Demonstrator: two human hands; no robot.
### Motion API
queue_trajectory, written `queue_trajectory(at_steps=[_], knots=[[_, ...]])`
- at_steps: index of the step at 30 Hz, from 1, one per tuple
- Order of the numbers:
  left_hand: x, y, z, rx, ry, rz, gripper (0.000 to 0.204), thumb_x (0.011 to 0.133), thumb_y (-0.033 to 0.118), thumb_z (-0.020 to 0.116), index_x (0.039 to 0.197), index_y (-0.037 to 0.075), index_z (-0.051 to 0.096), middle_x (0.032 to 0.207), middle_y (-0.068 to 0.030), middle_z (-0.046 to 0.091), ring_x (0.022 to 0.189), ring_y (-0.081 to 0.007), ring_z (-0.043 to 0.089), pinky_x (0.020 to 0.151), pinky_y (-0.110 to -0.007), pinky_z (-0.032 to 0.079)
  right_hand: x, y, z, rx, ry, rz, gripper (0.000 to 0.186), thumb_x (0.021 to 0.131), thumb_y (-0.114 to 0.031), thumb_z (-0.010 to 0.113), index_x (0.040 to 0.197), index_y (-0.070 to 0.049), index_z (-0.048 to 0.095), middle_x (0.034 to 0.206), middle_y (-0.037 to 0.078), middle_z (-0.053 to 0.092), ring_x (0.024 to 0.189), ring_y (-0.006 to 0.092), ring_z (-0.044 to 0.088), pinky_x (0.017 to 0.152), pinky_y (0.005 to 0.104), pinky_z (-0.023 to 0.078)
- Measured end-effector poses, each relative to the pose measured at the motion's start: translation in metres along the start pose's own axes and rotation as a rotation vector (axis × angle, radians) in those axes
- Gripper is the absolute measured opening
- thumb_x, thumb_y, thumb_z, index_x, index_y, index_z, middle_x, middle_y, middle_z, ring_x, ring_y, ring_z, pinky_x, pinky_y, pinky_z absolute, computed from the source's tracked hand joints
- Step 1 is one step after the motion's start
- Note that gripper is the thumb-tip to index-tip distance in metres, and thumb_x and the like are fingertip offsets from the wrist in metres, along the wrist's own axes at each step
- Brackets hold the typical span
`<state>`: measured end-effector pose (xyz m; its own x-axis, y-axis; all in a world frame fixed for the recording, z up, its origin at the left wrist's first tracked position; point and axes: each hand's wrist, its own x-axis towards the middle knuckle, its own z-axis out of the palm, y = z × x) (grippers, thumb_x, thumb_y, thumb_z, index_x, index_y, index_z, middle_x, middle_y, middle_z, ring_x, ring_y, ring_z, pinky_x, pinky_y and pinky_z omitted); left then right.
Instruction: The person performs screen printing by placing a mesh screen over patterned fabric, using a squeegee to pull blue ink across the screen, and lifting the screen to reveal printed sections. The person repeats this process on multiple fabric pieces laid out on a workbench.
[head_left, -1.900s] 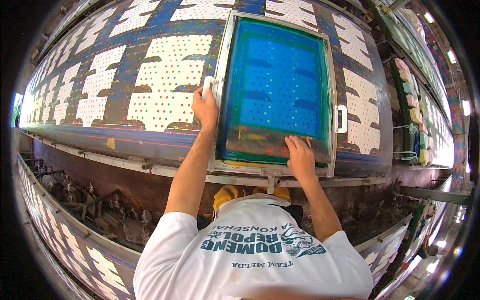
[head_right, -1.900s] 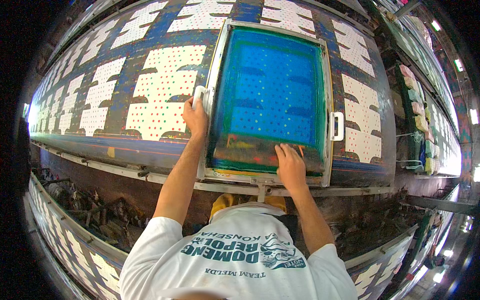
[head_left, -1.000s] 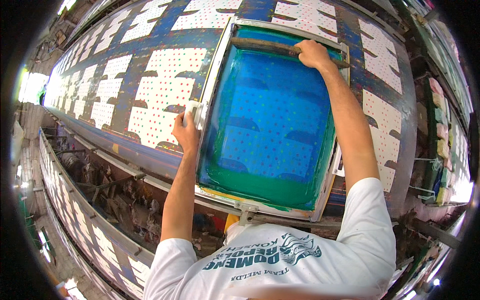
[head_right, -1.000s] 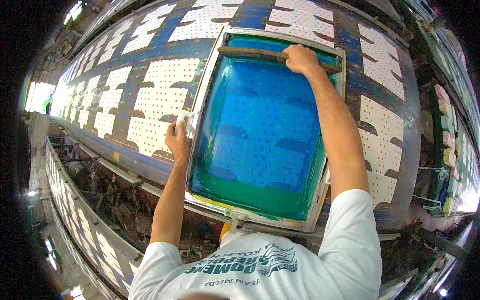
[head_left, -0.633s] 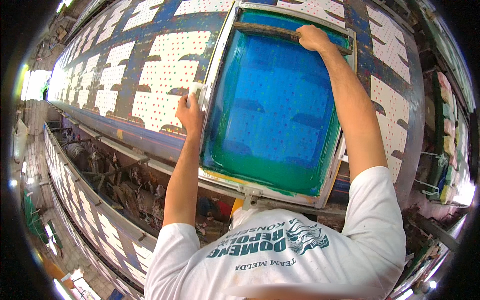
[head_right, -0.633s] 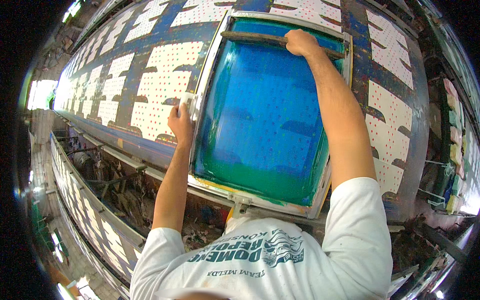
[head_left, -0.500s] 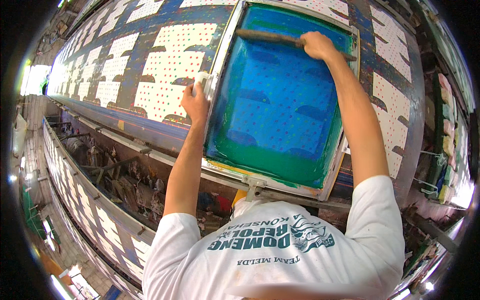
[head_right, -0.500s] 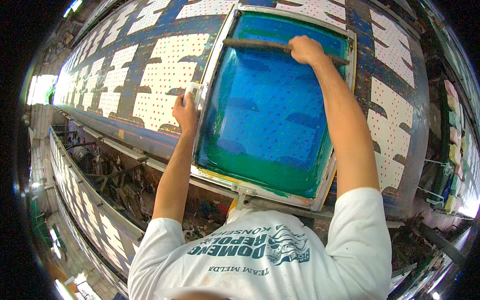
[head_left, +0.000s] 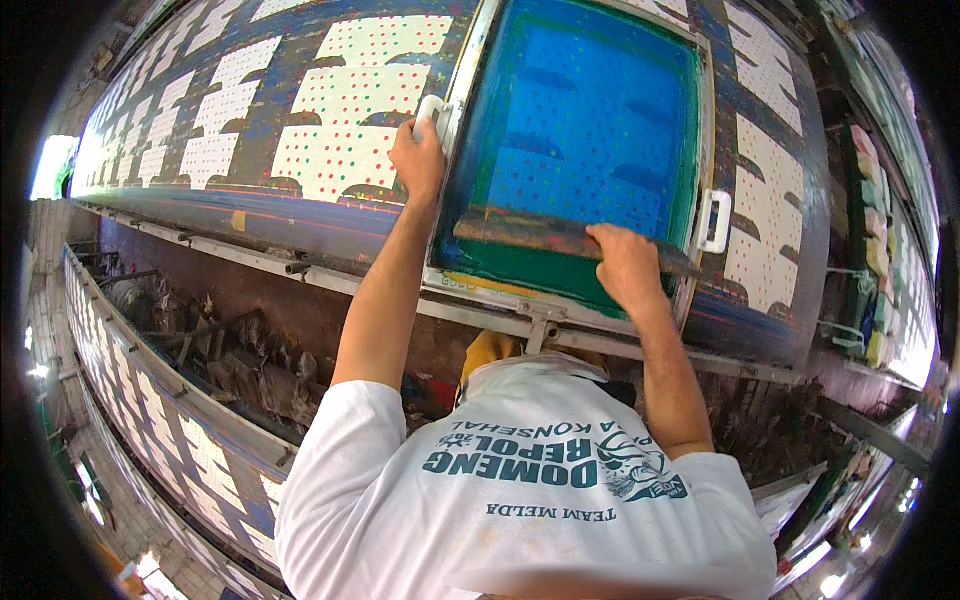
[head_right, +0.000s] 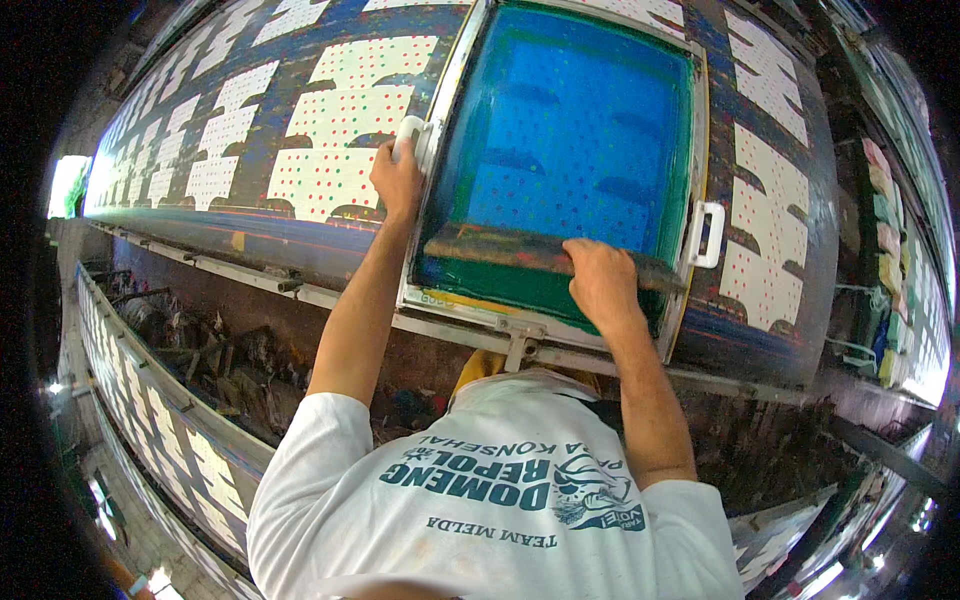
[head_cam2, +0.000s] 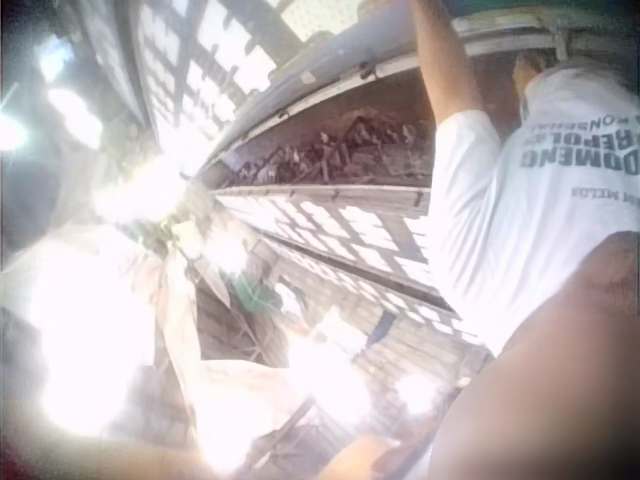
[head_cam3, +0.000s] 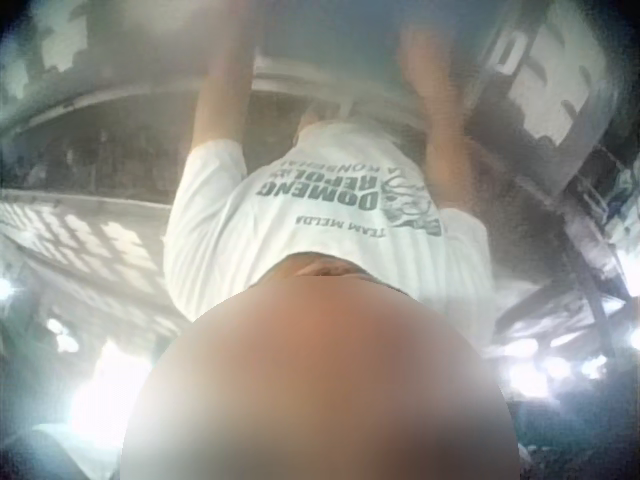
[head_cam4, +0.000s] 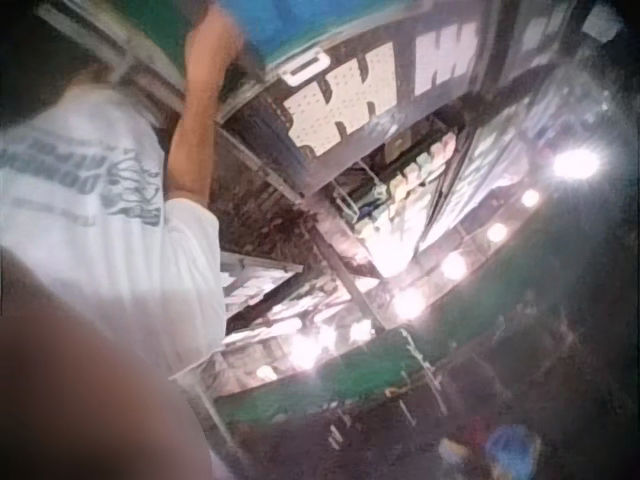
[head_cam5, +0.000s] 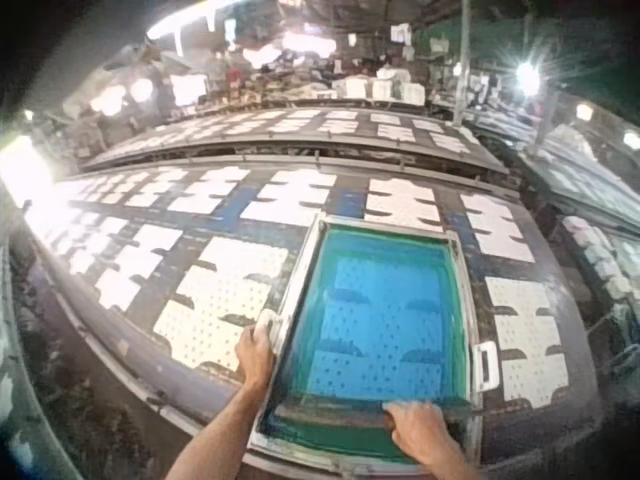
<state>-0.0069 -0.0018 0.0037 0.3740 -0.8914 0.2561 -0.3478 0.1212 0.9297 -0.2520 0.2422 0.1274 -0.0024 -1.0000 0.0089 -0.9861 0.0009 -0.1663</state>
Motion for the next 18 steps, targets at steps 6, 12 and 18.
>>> queue_trajectory(at_steps=[6, 12, 18], knots=[[0.002, -0.005, 0.000, -0.015, -0.024, -0.045, 0.040, 0.095, 0.033, 0.065, 0.110, -0.003, 0.072, 0.100, -0.0253, 0.074, 0.093, -0.0392, 0.072, 0.086, -0.047, 0.054, -0.051, -0.030, 0.021, 0.012, 0.071, 0.063, 0.045, 0.077, 0.009, 0.063, 0.119, -0.004, 0.072, 0.123, 0.013, 0.073, 0.117, 0.0296, 0.068, 0.099, 0.0434, 0.055], [0.005, -0.004, 0.000, -0.029, -0.051, -0.092, 0.040, 0.095, 0.034, 0.065, 0.110, -0.002, 0.072, 0.100, -0.0253, 0.075, 0.094, -0.0401, 0.072, 0.087, -0.047, 0.054, -0.056, -0.025, 0.015, 0.014, 0.051, 0.047, 0.056, 0.073, 0.011, 0.063, 0.124, -0.007, 0.072, 0.128, 0.013, 0.072, 0.121, 0.0300, 0.067, 0.102, 0.0449, 0.054], [0.003, -0.008, 0.001, 0.000, -0.018, -0.042, 0.040, 0.095, 0.032, 0.064, 0.109, -0.004, 0.072, 0.101, -0.0259, 0.074, 0.094, -0.0412, 0.072, 0.086, -0.047, 0.054, -0.076, -0.030, 0.023, 0.022, 0.021, 0.005, 0.056, 0.075, 0.008, 0.066, 0.129, -0.008, 0.069, 0.128, 0.012, 0.071, 0.121, 0.0294, 0.066, 0.102, 0.0442, 0.054]])
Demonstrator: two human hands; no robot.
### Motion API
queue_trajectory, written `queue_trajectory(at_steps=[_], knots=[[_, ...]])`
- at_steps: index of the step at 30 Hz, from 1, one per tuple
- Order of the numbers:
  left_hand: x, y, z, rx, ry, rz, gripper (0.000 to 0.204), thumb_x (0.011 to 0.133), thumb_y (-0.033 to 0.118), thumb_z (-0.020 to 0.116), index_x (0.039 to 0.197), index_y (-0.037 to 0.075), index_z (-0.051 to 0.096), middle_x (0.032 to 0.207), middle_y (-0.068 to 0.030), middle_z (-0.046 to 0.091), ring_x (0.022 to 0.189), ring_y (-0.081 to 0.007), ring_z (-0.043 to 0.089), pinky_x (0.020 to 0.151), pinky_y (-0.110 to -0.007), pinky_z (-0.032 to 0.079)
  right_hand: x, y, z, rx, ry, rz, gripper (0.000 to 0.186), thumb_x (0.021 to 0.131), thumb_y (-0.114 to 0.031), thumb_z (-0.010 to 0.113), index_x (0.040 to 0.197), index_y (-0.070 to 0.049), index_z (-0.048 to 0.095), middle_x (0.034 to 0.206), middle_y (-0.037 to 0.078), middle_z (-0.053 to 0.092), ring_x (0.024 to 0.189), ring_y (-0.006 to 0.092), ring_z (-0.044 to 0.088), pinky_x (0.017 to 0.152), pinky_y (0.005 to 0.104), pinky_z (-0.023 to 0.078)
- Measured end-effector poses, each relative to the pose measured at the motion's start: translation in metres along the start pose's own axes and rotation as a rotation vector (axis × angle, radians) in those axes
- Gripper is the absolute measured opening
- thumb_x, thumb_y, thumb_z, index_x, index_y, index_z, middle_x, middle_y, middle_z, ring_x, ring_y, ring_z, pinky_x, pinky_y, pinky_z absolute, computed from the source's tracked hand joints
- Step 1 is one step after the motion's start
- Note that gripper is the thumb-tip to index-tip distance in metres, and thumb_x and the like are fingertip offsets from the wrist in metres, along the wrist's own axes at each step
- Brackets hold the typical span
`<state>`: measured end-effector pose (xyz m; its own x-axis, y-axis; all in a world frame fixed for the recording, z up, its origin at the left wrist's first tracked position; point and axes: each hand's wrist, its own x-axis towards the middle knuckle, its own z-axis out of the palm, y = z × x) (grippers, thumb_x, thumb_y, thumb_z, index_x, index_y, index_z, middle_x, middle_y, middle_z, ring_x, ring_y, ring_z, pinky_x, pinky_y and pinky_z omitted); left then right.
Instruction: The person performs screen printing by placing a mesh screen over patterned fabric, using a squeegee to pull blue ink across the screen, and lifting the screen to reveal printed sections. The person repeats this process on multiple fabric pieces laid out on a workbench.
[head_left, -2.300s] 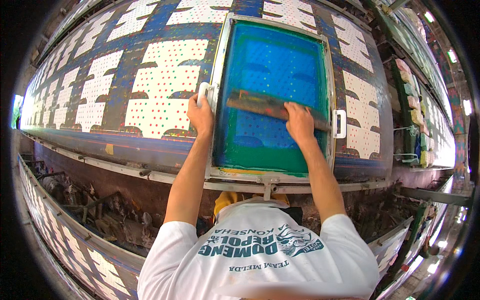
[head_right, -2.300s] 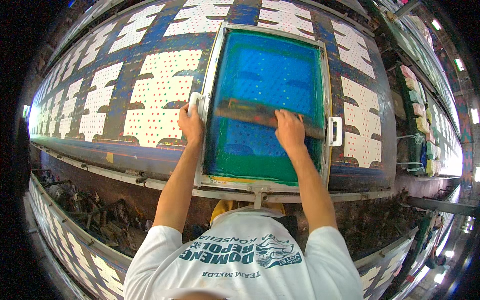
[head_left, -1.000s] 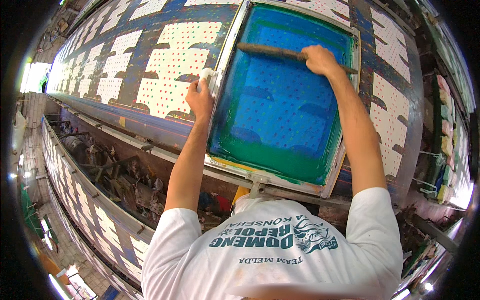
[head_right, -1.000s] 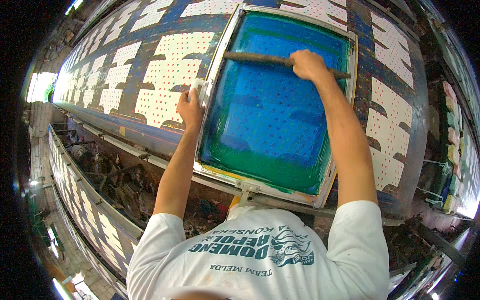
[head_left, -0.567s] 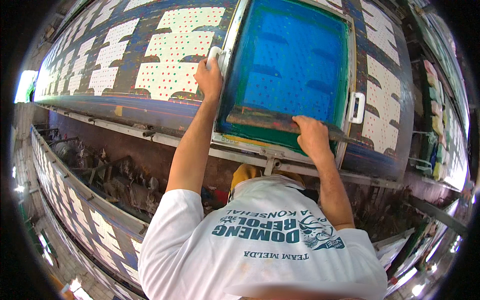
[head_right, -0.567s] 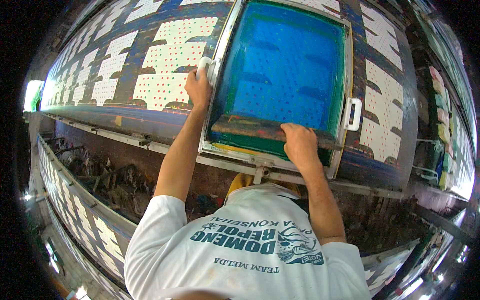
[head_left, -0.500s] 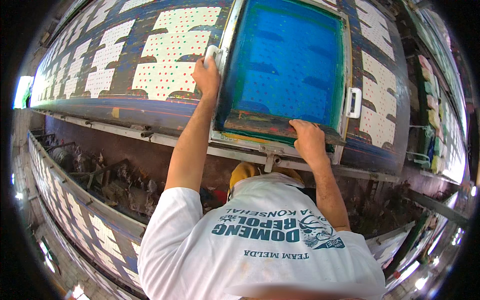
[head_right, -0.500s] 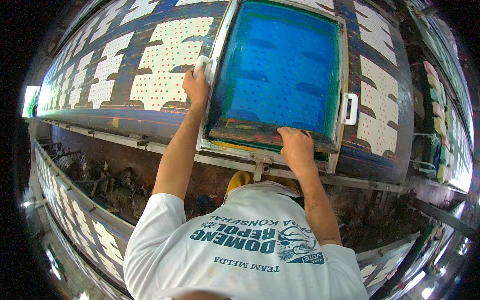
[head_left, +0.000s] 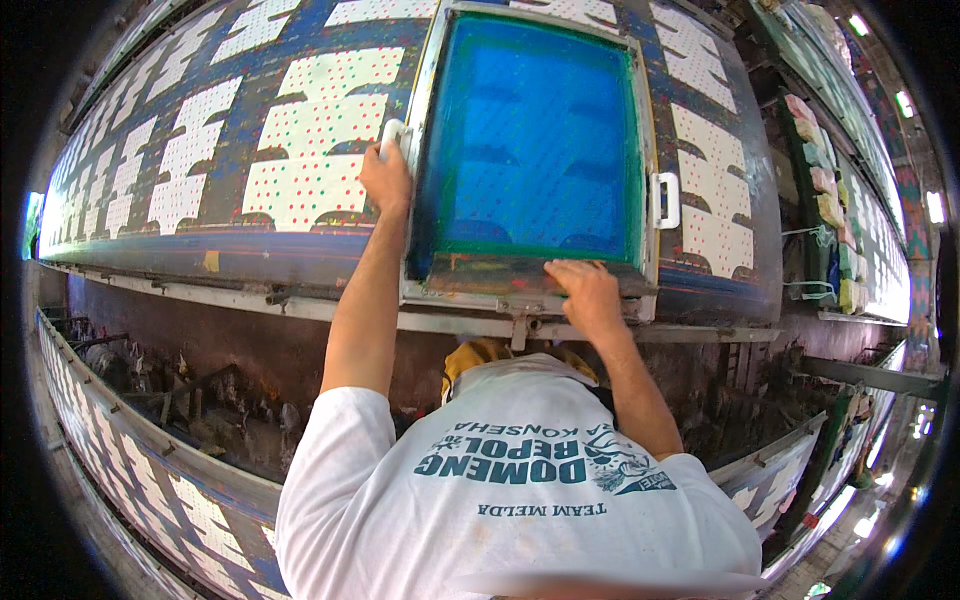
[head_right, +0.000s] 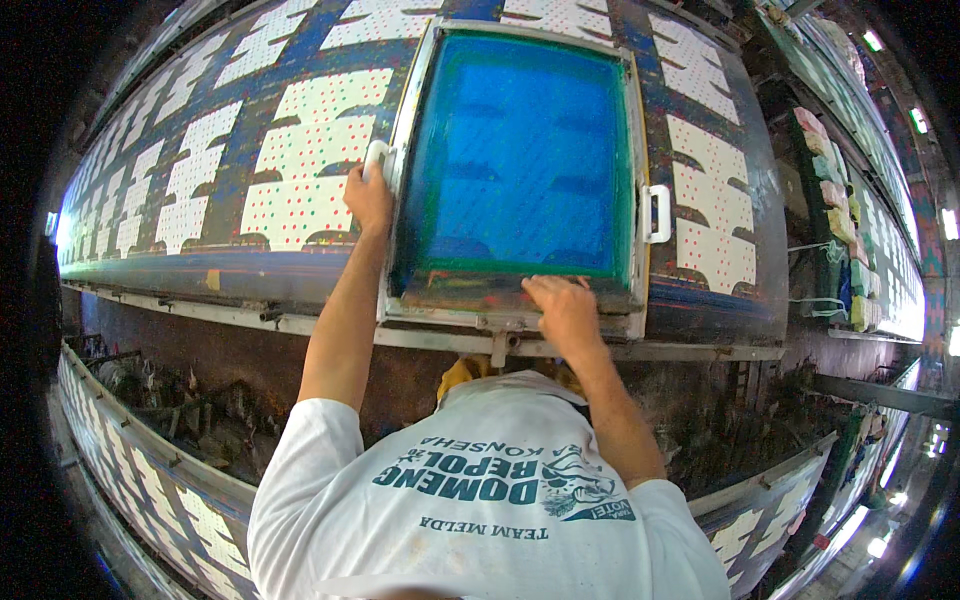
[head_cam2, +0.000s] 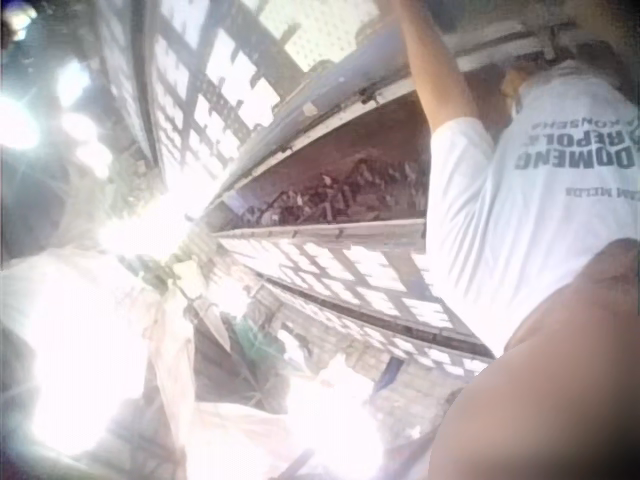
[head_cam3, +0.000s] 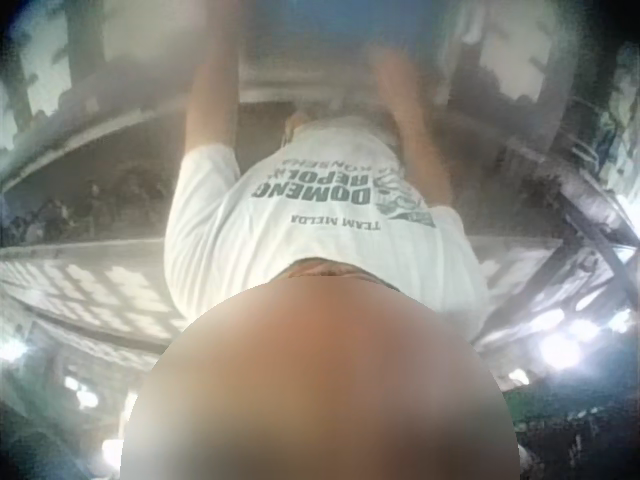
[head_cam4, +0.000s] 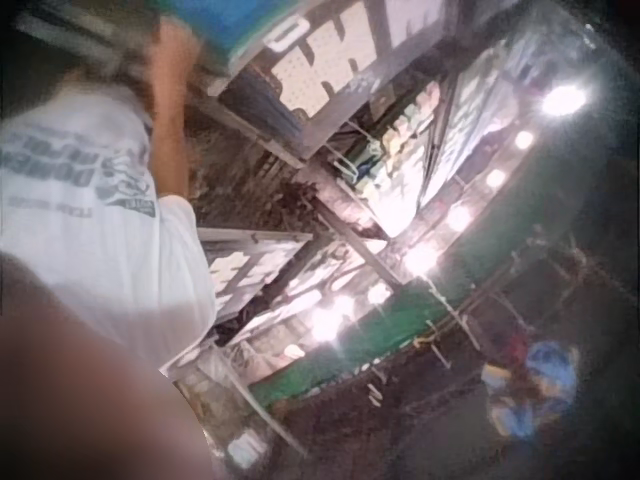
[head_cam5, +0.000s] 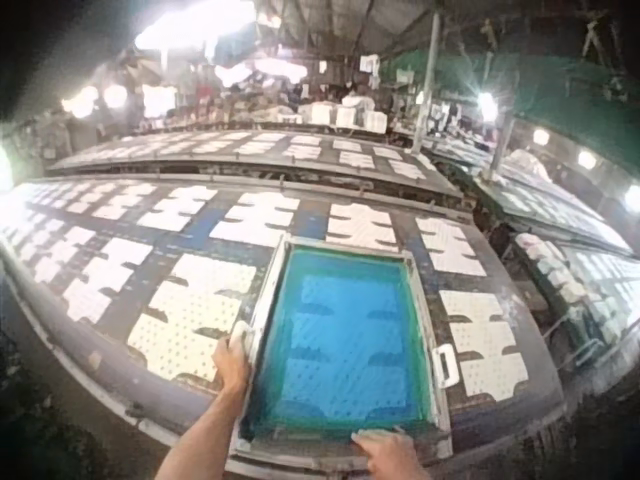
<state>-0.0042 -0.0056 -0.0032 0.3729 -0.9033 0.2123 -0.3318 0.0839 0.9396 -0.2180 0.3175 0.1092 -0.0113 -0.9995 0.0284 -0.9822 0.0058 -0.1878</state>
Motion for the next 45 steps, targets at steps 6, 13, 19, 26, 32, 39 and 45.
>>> queue_trajectory(at_steps=[6, 13, 19, 26, 32, 39, 45], knots=[[0.003, 0.002, 0.003, 0.054, 0.060, 0.053, 0.044, 0.096, 0.035, 0.064, 0.108, -0.006, 0.073, 0.103, -0.0286, 0.073, 0.098, -0.0429, 0.071, 0.090, -0.049, 0.053, -0.028, -0.002, 0.010, 0.081, -0.064, -0.070, 0.060, 0.077, 0.003, 0.068, 0.136, -0.003, 0.061, 0.140, 0.017, 0.059, 0.133, 0.0345, 0.055, 0.111, 0.0430, 0.047], [0.002, 0.002, 0.004, 0.150, 0.071, 0.033, 0.043, 0.096, 0.038, 0.064, 0.104, -0.003, 0.074, 0.097, -0.0245, 0.074, 0.092, -0.0399, 0.072, 0.085, -0.048, 0.054, -0.058, 0.043, -0.020, 0.306, -0.114, -0.257, 0.054, 0.091, -0.016, 0.070, 0.142, -0.004, 0.056, 0.148, 0.019, 0.052, 0.138, 0.0353, 0.050, 0.114, 0.0457, 0.044], [0.005, -0.004, 0.007, 0.077, 0.056, 0.020, 0.043, 0.098, 0.037, 0.062, 0.097, -0.005, 0.073, 0.086, -0.0218, 0.072, 0.078, -0.0308, 0.066, 0.076, -0.044, 0.049, -0.080, 0.130, -0.050, 0.451, 0.115, -0.082, 0.028, 0.093, -0.013, 0.070, 0.118, -0.001, 0.070, 0.134, 0.017, 0.061, 0.125, 0.0364, 0.059, 0.106, 0.0458, 0.049], [0.005, -0.001, 0.007, 0.070, 0.108, 0.075, 0.040, 0.097, 0.034, 0.064, 0.089, -0.005, 0.072, 0.076, -0.0159, 0.069, 0.070, -0.0222, 0.060, 0.069, -0.040, 0.047, -0.076, 0.212, -0.062, 0.568, 0.323, 0.298, 0.030, 0.097, -0.010, 0.066, 0.125, -0.001, 0.066, 0.128, 0.016, 0.064, 0.108, 0.0269, 0.066, 0.096, 0.0405, 0.053], [0.006, -0.002, 0.004, 0.058, 0.031, -0.081, 0.040, 0.096, 0.034, 0.066, 0.094, -0.006, 0.073, 0.080, -0.0181, 0.071, 0.074, -0.0237, 0.064, 0.073, -0.041, 0.050, -0.029, 0.250, -0.029, 0.955, 0.469, 0.568, 0.040, 0.107, -0.016, 0.056, 0.145, -0.001, 0.052, 0.121, 0.010, 0.067, 0.089, 0.0134, 0.065, 0.076, 0.0281, 0.052], [0.003, 0.000, 0.004, 0.074, 0.055, -0.032, 0.037, 0.094, 0.030, 0.067, 0.095, -0.006, 0.073, 0.083, -0.0190, 0.073, 0.074, -0.0267, 0.067, 0.073, -0.042, 0.051, 0.003, 0.263, -0.015, 1.582, 0.407, 0.673, 0.033, 0.111, -0.016, 0.046, 0.140, -0.002, 0.055, 0.108, 0.003, 0.068, 0.078, 0.0090, 0.060, 0.067, 0.0247, 0.047], [0.007, -0.011, 0.004, 0.051, 0.006, -0.101, 0.039, 0.094, 0.033, 0.066, 0.099, -0.006, 0.072, 0.091, -0.0212, 0.071, 0.084, -0.0317, 0.066, 0.081, -0.044, 0.049, 0.006, 0.250, -0.034, 1.554, 0.448, 0.681, 0.033, 0.111, -0.015, 0.047, 0.140, 0.000, 0.054, 0.114, 0.010, 0.072, 0.073, 0.0086, 0.058, 0.064, 0.0227, 0.046]])
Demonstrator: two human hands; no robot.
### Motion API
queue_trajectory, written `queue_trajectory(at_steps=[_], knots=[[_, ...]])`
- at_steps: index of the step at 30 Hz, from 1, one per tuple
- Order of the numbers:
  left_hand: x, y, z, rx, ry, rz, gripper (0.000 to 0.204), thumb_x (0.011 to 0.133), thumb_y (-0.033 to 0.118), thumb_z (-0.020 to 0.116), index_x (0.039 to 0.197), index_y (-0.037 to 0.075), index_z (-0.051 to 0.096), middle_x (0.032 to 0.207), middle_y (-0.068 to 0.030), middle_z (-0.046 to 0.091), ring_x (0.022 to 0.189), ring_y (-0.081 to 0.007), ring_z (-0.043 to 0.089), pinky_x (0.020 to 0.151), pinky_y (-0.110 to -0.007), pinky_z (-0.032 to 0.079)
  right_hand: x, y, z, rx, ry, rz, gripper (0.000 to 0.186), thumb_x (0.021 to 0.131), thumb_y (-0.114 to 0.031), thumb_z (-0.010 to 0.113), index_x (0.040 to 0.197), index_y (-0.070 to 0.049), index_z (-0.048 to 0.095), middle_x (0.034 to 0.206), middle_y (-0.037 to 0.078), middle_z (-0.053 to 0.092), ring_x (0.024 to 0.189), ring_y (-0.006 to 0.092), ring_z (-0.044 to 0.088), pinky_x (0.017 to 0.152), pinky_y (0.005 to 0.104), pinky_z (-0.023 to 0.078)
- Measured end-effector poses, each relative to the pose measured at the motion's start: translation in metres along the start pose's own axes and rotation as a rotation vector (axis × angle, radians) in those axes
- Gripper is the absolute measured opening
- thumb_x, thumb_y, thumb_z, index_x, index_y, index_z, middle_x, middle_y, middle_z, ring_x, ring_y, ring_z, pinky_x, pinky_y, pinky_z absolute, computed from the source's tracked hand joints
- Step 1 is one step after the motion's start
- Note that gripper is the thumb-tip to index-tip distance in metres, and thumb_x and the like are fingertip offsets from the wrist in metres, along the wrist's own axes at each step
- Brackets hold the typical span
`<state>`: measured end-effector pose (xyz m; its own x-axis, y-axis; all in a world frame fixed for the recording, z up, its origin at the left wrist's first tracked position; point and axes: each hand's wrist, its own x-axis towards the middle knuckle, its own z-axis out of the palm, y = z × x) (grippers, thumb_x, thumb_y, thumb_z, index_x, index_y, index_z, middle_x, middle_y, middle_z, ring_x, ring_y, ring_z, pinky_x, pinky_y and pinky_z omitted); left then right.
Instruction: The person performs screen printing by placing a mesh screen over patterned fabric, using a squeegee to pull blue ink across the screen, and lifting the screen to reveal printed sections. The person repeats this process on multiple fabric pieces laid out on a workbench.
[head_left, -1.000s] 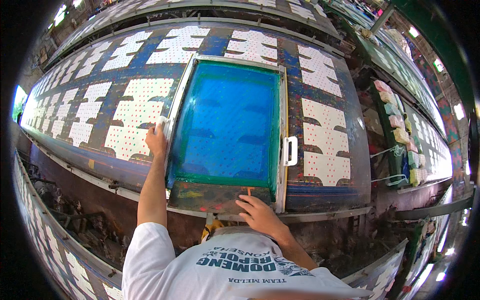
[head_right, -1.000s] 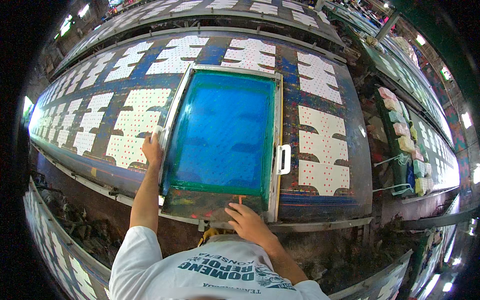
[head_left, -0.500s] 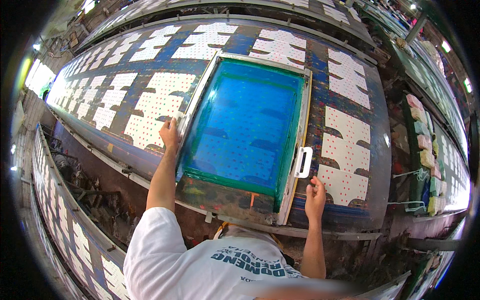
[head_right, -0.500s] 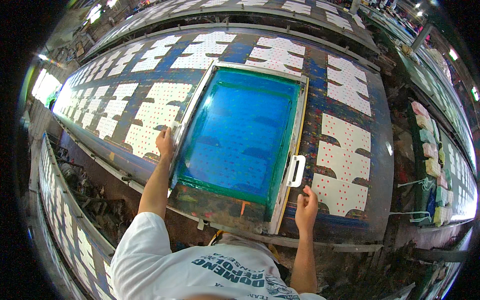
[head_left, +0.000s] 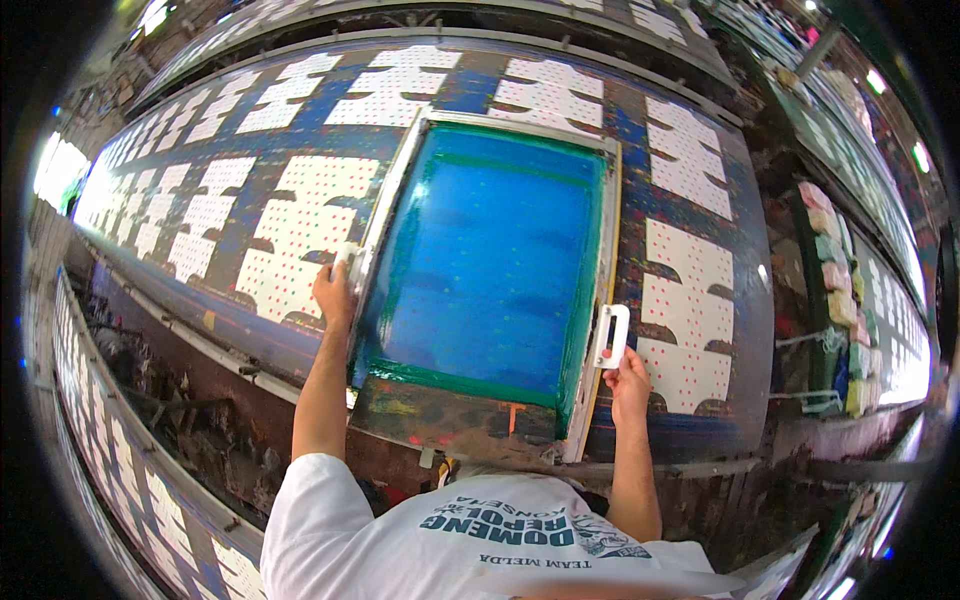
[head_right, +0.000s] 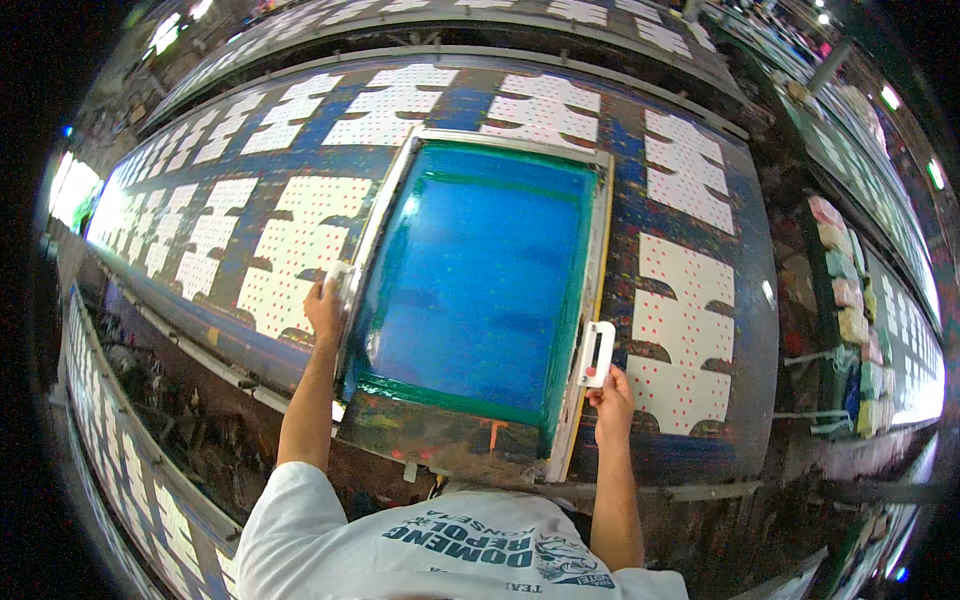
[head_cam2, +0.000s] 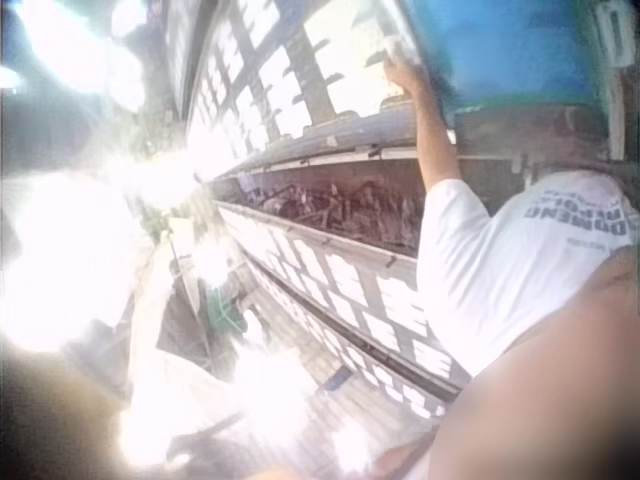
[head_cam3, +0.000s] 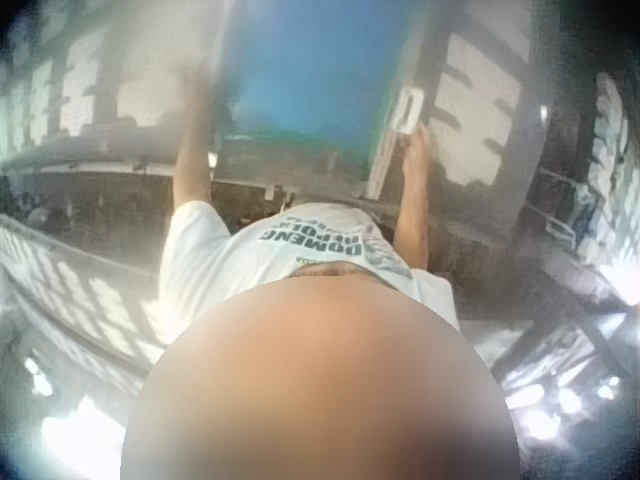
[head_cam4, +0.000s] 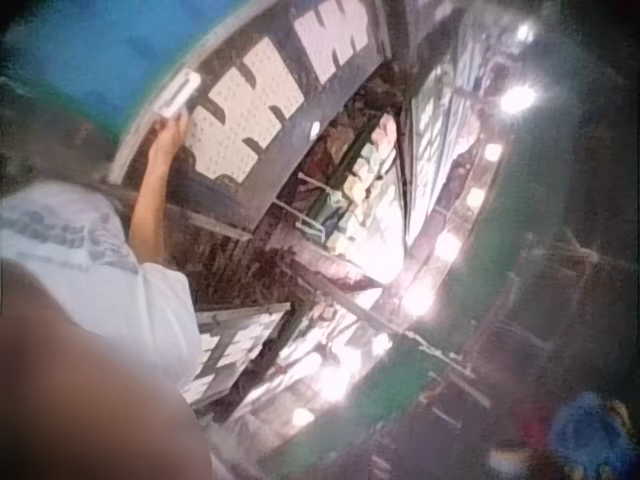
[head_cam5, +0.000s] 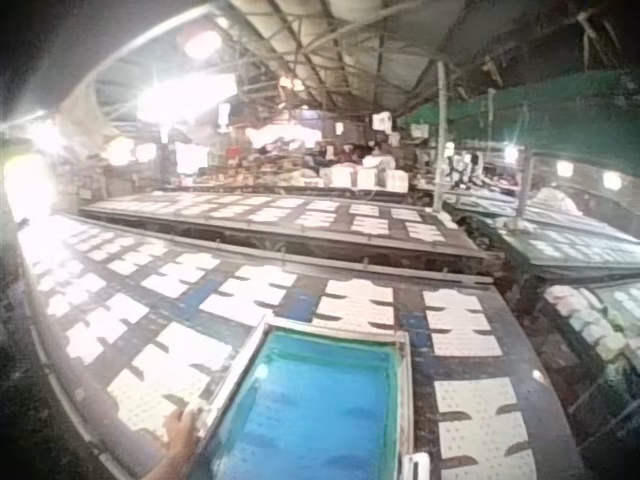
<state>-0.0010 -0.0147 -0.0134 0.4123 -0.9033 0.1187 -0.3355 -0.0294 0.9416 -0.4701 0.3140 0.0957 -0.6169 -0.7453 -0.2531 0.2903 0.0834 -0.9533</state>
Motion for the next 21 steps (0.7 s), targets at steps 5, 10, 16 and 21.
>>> queue_trajectory(at_steps=[5, 10, 16, 21], knots=[[0.000, -0.001, -0.001, 0.016, -0.008, 0.090, 0.040, 0.100, 0.033, 0.063, 0.096, -0.005, 0.072, 0.076, -0.0144, 0.068, 0.067, -0.0210, 0.060, 0.067, -0.039, 0.049, -0.011, -0.019, 0.006, 0.010, -0.045, -0.038, 0.028, 0.112, -0.019, 0.046, 0.131, -0.001, 0.056, 0.110, 0.009, 0.071, 0.070, 0.0081, 0.053, 0.063, 0.0253, 0.043], [0.002, 0.018, -0.002, -0.202, -0.114, 0.035, 0.032, 0.100, 0.027, 0.066, 0.096, -0.004, 0.071, 0.073, -0.0014, 0.060, 0.063, -0.0124, 0.055, 0.055, -0.031, 0.045, -0.009, -0.029, 0.000, -0.004, -0.107, -0.111, 0.029, 0.113, -0.024, 0.047, 0.129, -0.003, 0.056, 0.105, 0.007, 0.071, 0.070, 0.0084, 0.057, 0.064, 0.0250, 0.044], [-0.025, 0.080, 0.033, -0.128, -0.120, 0.121, 0.034, 0.099, 0.031, 0.070, 0.100, -0.003, 0.071, 0.072, 0.0010, 0.053, 0.059, -0.0090, 0.049, 0.050, -0.028, 0.043, 0.011, -0.051, -0.058, 0.003, -0.032, -0.132, 0.029, 0.112, -0.027, 0.048, 0.132, -0.007, 0.057, 0.105, 0.003, 0.069, 0.072, 0.0064, 0.058, 0.068, 0.0238, 0.049], [-0.110, 0.140, 0.099, -0.231, -0.119, 0.080, 0.034, 0.099, 0.032, 0.071, 0.097, -0.002, 0.071, 0.072, 0.0016, 0.053, 0.062, -0.0081, 0.048, 0.055, -0.028, 0.039, 0.038, -0.083, -0.159, 0.028, 0.051, -0.176, 0.029, 0.112, -0.026, 0.047, 0.128, -0.006, 0.059, 0.102, 0.004, 0.074, 0.064, 0.0053, 0.055, 0.060, 0.0224, 0.044]])
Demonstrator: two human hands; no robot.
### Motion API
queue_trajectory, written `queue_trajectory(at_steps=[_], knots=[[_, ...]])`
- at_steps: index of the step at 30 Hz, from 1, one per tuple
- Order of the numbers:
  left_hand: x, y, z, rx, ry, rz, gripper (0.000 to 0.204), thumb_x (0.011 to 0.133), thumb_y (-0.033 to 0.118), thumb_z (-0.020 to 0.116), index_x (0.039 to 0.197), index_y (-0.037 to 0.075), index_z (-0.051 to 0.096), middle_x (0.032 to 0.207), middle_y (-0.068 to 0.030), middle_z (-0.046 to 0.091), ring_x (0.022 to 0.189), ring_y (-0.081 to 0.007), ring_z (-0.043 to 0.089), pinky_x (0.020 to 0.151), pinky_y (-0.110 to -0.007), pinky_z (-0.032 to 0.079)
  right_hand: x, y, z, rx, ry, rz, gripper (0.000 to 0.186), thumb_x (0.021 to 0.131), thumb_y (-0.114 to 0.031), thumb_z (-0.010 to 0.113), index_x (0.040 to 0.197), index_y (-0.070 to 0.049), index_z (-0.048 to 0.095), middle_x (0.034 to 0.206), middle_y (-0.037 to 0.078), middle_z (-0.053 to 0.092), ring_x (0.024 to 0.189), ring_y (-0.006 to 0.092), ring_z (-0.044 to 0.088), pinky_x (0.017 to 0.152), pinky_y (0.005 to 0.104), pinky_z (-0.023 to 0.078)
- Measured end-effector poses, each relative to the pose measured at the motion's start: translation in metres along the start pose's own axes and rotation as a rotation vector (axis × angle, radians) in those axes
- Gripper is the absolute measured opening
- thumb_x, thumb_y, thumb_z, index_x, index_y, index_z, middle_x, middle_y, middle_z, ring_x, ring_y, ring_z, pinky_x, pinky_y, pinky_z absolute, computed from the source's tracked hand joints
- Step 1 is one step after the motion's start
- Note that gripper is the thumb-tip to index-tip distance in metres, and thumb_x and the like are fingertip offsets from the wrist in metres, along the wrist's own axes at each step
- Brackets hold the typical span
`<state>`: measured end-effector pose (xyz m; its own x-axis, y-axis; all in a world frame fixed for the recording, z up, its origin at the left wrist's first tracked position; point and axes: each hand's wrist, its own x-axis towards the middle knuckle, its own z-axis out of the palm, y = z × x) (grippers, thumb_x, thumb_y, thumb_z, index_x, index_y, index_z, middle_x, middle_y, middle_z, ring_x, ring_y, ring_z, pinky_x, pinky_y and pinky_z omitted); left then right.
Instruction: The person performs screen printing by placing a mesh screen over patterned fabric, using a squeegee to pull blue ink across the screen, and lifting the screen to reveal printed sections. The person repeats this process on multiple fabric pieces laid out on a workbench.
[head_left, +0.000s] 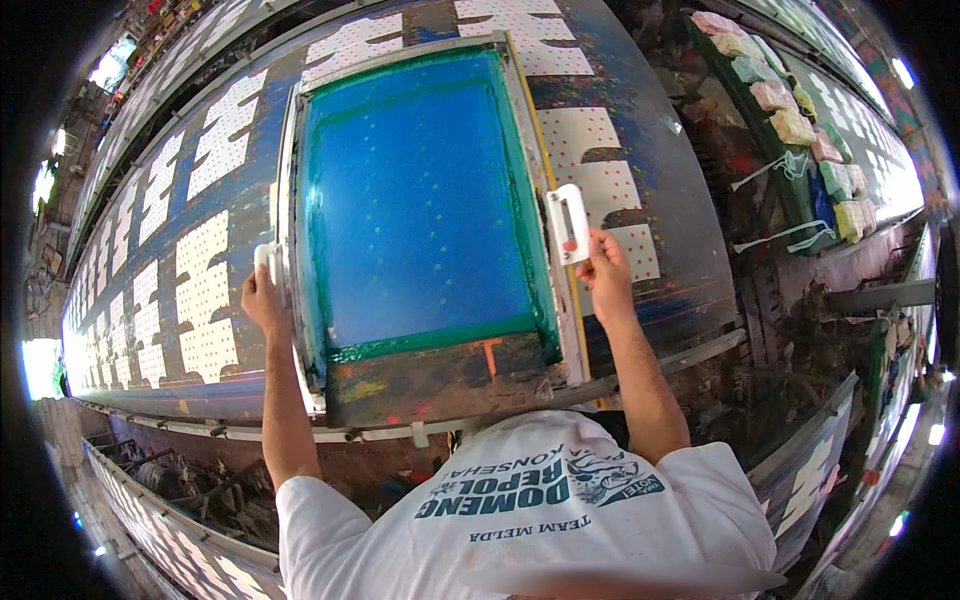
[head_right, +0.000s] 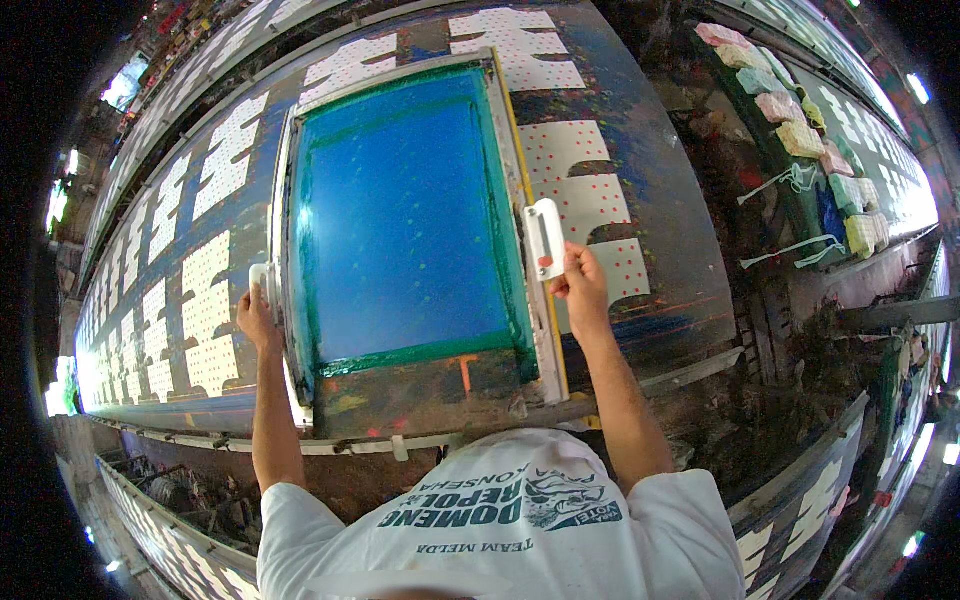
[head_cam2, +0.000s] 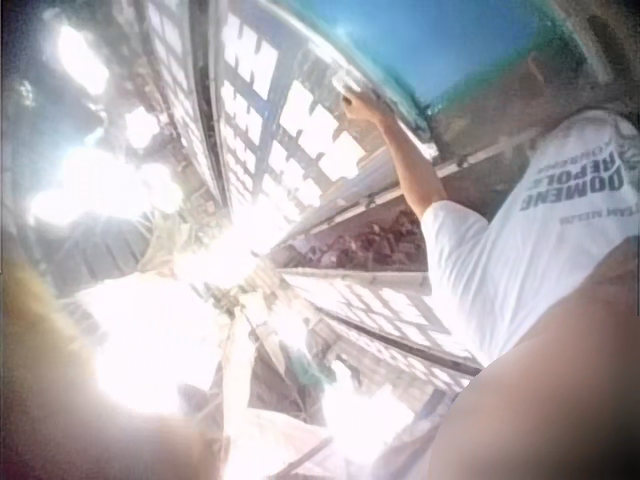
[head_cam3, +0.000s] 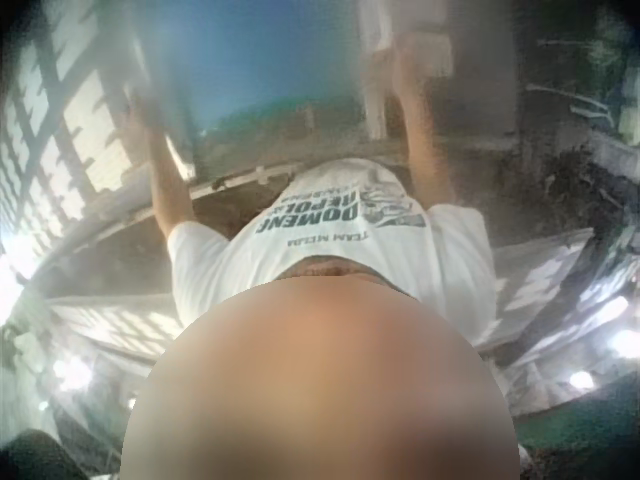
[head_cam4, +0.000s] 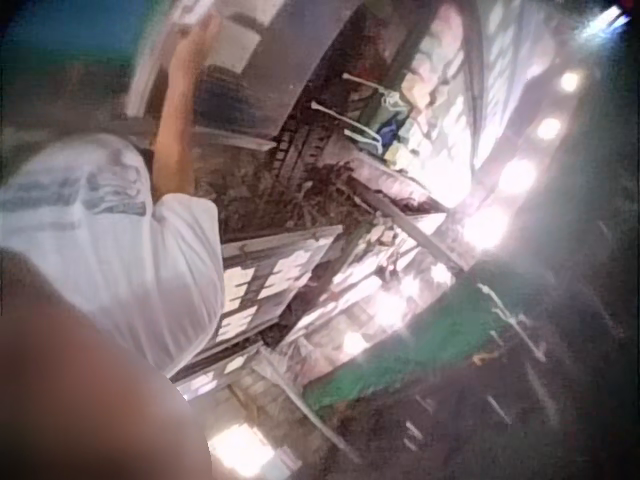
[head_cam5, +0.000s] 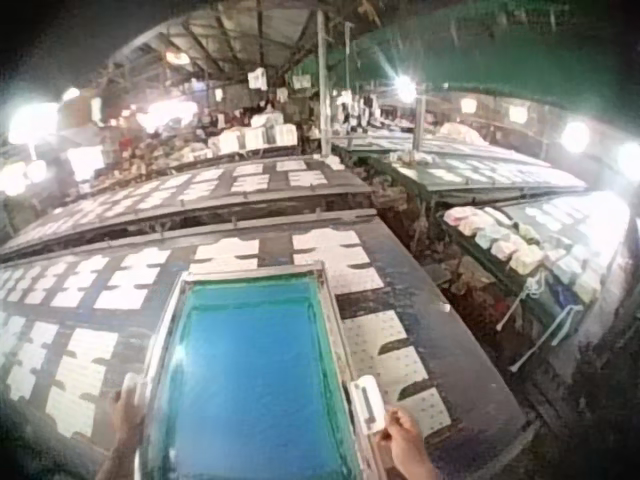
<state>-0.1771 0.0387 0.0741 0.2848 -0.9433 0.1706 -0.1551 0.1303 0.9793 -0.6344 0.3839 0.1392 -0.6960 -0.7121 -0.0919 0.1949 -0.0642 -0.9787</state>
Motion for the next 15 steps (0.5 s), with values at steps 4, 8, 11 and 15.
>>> queue_trajectory(at_steps=[4, 8, 11, 15], knots=[[-0.071, 0.026, 0.071, -0.026, -0.018, 0.059, 0.029, 0.098, 0.029, 0.070, 0.089, 0.001, 0.069, 0.070, 0.0027, 0.052, 0.063, -0.0076, 0.043, 0.055, -0.028, 0.034, 0.035, -0.027, -0.094, -0.021, 0.032, -0.010, 0.029, 0.112, -0.028, 0.046, 0.124, -0.007, 0.063, 0.098, 0.003, 0.074, 0.063, 0.0044, 0.049, 0.060, 0.0216, 0.041], [-0.137, 0.045, 0.134, -0.129, 0.012, -0.098, 0.027, 0.097, 0.027, 0.072, 0.088, 0.002, 0.067, 0.068, 0.0015, 0.051, 0.058, -0.0077, 0.042, 0.052, -0.028, 0.032, 0.062, -0.045, -0.176, 0.010, 0.018, -0.034, 0.030, 0.113, -0.026, 0.045, 0.125, -0.006, 0.065, 0.097, 0.003, 0.073, 0.064, 0.0049, 0.045, 0.061, 0.0227, 0.040], [-0.181, 0.055, 0.168, -0.164, 0.041, -0.058, 0.026, 0.097, 0.025, 0.072, 0.088, 0.002, 0.067, 0.068, 0.0017, 0.051, 0.058, -0.0075, 0.042, 0.051, -0.027, 0.032, 0.075, -0.045, -0.221, 0.066, 0.086, 0.000, 0.030, 0.112, -0.024, 0.046, 0.125, -0.005, 0.065, 0.098, 0.002, 0.073, 0.064, 0.0041, 0.043, 0.060, 0.0212, 0.038], [-0.223, 0.065, 0.192, -0.238, 0.093, -0.101, 0.021, 0.097, 0.021, 0.071, 0.090, 0.002, 0.067, 0.068, 0.0022, 0.051, 0.058, -0.0062, 0.043, 0.050, -0.025, 0.032, 0.077, -0.046, -0.266, 0.116, 0.117, 0.012, 0.029, 0.112, -0.020, 0.046, 0.127, -0.004, 0.065, 0.098, 0.002, 0.074, 0.065, 0.0027, 0.044, 0.061, 0.0190, 0.039]])
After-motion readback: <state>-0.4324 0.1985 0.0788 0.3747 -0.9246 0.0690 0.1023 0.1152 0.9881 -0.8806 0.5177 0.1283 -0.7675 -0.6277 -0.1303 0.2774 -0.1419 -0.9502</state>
